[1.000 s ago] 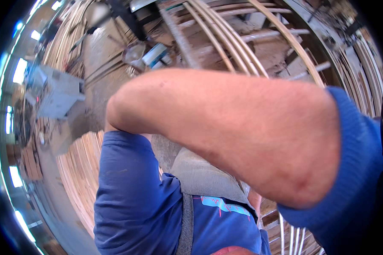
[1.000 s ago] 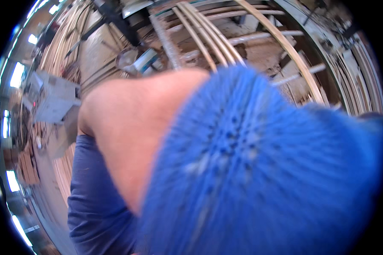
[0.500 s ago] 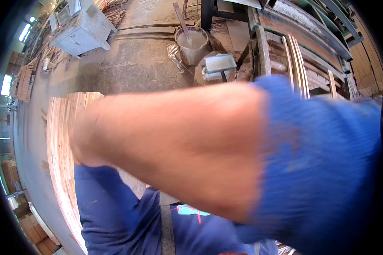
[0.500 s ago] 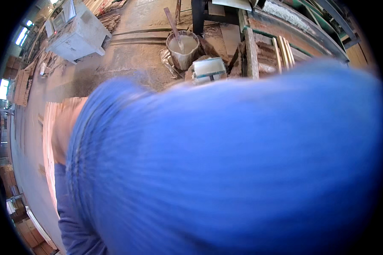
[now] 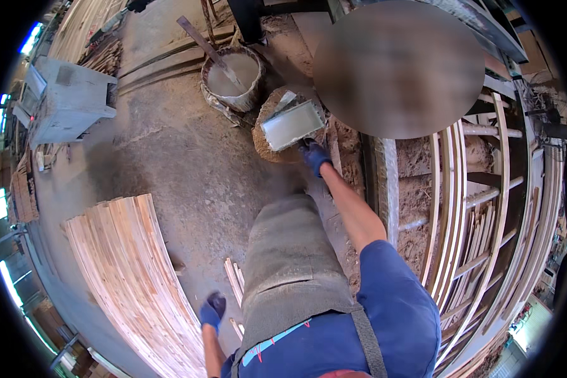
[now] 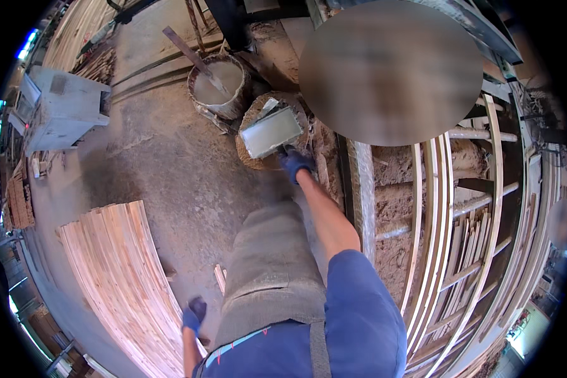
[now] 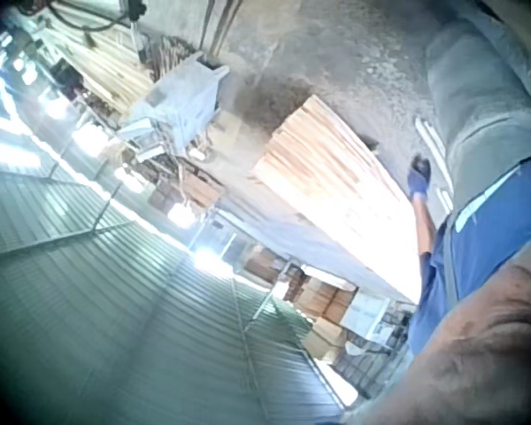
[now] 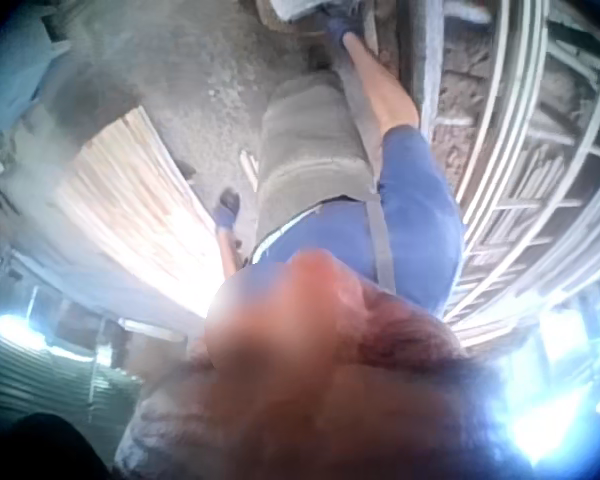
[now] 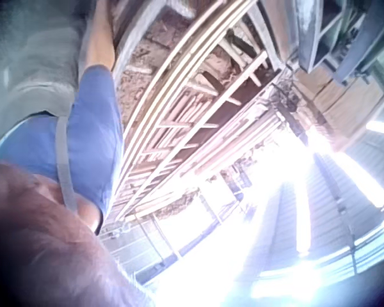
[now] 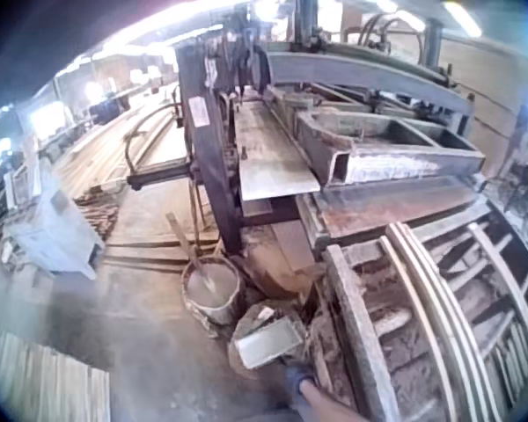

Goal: The person walks through a workshop, puts on gloves, and repeatedly picks up long, thin wooden planks from a pile on the floor. They place each plank onto a large, curved wooden frame structure. The person also uses a small metal scoop to move sawdust or debris from the frame.

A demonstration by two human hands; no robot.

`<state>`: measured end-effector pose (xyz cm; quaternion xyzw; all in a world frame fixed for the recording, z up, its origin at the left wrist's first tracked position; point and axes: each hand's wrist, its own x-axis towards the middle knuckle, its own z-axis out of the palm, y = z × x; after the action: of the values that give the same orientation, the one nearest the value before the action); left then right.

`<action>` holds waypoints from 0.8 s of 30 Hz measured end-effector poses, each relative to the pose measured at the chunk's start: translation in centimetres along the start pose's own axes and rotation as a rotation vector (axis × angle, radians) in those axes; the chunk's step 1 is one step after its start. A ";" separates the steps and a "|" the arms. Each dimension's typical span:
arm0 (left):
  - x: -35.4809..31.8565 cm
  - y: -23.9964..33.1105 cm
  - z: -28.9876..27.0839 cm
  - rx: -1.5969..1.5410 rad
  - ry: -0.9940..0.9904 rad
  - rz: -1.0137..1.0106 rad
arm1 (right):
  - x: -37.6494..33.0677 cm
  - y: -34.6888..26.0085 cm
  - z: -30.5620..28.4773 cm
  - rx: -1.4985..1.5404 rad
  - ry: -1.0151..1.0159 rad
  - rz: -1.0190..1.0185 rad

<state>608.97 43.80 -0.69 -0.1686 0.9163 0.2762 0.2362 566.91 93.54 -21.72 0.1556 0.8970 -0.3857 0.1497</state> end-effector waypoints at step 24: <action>14.9 12.2 -1.6 -0.579 -0.401 -0.146 | -28.4 -18.5 -36.8 0.504 0.355 -0.155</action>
<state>590.71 49.85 -2.14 -0.2359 0.7212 0.5341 0.3727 579.84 103.93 25.44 0.1838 0.7945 -0.5728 -0.0824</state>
